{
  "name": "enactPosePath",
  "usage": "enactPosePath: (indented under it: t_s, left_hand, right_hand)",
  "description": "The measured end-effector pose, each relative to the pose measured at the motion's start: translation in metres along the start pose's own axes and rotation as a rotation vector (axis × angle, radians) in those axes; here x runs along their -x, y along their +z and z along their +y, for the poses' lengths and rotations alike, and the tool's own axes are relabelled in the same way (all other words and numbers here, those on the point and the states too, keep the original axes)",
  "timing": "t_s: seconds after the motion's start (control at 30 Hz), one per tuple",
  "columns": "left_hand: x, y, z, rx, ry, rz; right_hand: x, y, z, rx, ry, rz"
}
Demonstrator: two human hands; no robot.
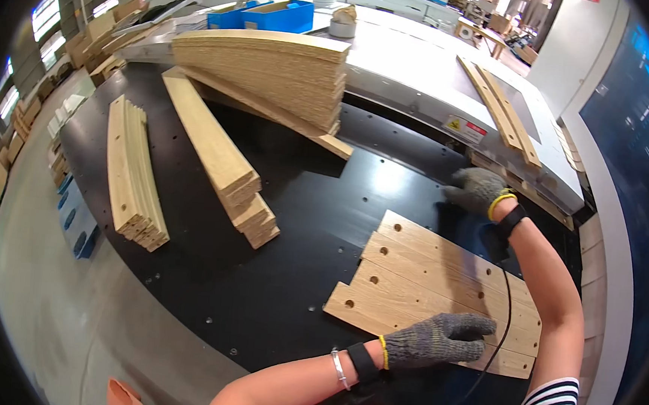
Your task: The person assembles wooden parts on a workbench in a workshop. They pick up individual wooden planks with pre-drilled holes, align them, and use a handheld power tool to fasten them together. The person handles the parts one at a time, stacking the finished assemblies on the table.
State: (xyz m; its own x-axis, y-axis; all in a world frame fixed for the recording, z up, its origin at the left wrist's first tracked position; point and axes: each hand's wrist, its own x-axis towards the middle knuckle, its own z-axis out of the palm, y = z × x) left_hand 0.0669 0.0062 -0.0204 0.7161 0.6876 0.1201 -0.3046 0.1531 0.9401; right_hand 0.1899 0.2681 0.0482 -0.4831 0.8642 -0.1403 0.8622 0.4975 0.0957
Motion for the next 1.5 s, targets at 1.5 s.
enactPosePath:
  t_s: [1.5]
  left_hand:
    - [0.012, 0.004, 0.011, -0.026, 0.247, -0.287]
  right_hand:
    - [0.007, -0.123, -0.335, -0.061, -0.355, 0.197]
